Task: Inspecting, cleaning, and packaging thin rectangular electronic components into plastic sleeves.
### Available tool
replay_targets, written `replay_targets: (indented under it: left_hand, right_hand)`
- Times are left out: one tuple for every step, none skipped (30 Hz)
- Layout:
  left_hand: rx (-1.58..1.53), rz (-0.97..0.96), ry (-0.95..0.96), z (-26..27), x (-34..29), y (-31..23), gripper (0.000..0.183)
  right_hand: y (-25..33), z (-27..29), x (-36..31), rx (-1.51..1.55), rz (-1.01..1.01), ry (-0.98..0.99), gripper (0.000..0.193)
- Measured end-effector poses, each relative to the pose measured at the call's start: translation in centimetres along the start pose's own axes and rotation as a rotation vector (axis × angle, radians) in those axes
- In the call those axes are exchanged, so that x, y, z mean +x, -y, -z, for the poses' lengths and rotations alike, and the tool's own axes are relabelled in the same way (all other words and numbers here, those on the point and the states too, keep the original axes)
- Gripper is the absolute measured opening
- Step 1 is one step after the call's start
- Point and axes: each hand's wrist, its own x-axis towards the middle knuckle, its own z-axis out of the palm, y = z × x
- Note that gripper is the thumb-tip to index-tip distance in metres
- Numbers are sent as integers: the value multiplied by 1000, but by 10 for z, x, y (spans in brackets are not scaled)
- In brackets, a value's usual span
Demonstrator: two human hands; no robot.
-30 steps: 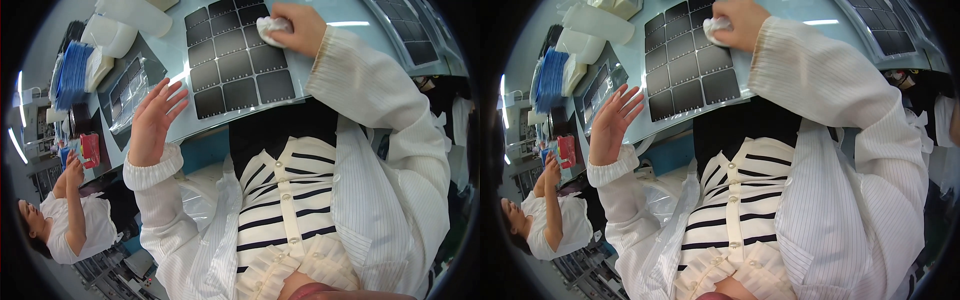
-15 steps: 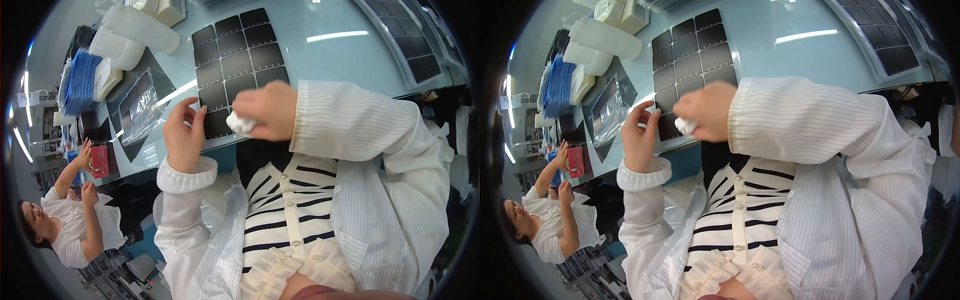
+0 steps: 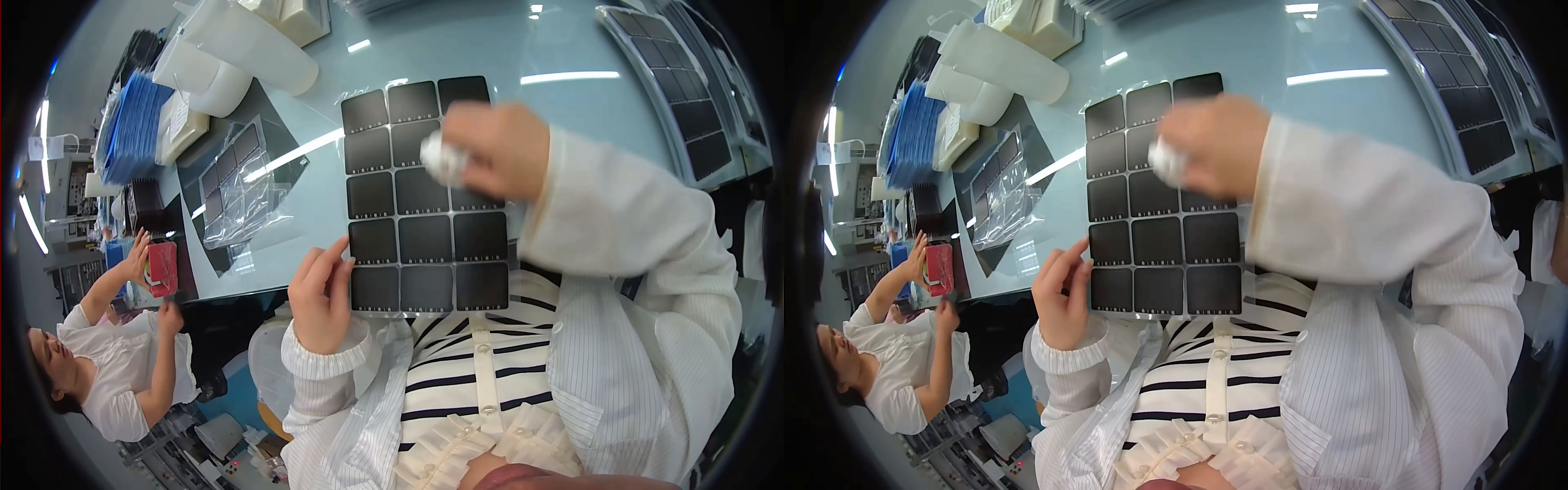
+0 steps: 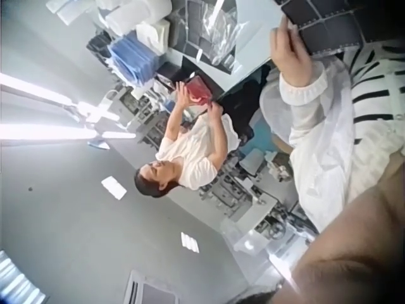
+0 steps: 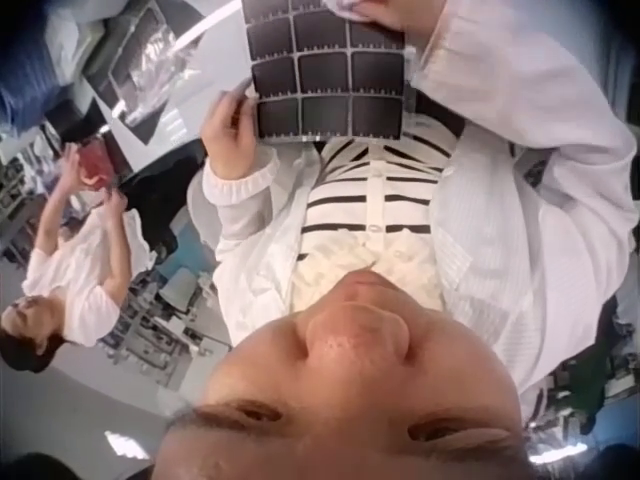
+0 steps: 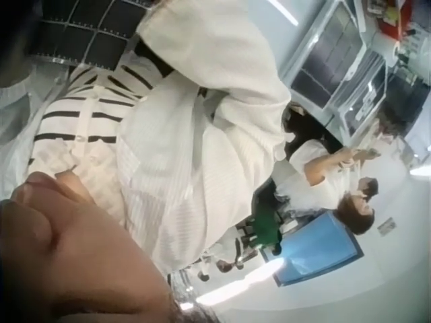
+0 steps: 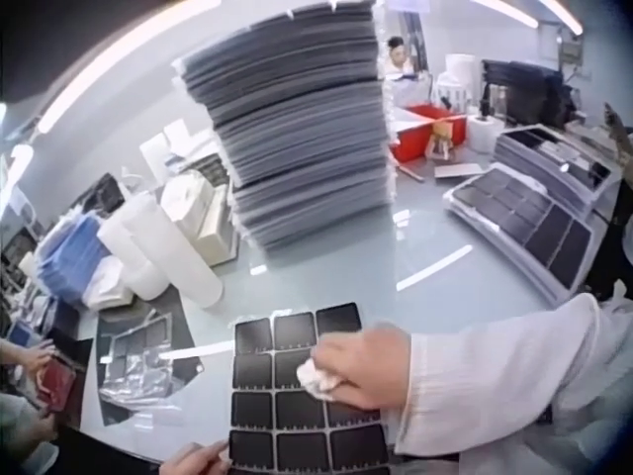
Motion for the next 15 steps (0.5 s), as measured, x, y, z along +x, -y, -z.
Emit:
replay_targets:
  left_hand:
    - [-30,7,17,1,2,0,27]
    - [-23,-19,17,1,3,2,34]
    - [-23,-16,14,0,3,-2,34]
    - [-91,71,-13,-2,3,-11,38]
    - [-154,174,-44,-4,3,-10,41]
    - [-107,105,-33,-7,6,-3,47]
    - [-107,108,-35,-6,7,3,47]
    - [-101,74,24,-2,7,7,47]
    - [-97,39,84,2,7,12,47]
    - [-120,38,109,4,7,16,47]
    - [-120,50,108,5,7,19,47]
    - [-143,54,125,7,9,15,48]
    - [-164,62,143,7,11,13,49]
    - [-168,65,142,6,12,13,49]
    - [-150,60,139,4,13,13,50]
  right_hand:
    - [-21,11,7,-9,-103,-7,19]
    - [-33,11,17,-99,-155,-101,20]
    - [-39,10,24,-191,-208,-195,21]
    - [-34,0,23,-147,-206,-161,21]
    - [-20,-20,24,-89,-196,-119,21]
    - [3,-31,23,-43,-151,-1,20]
    - [23,-40,21,-15,56,44,19]
    - [37,-49,20,28,156,147,20]
    - [41,-47,22,58,218,233,23]
    - [31,-44,30,71,145,173,23]
    - [12,-44,42,90,74,117,23]
    - [-10,-37,54,13,13,-34,22]
    - [-39,-27,63,-41,-52,-106,21]
    - [-45,-25,69,-98,-77,-166,20]
    - [-47,-25,73,-155,-102,-226,19]
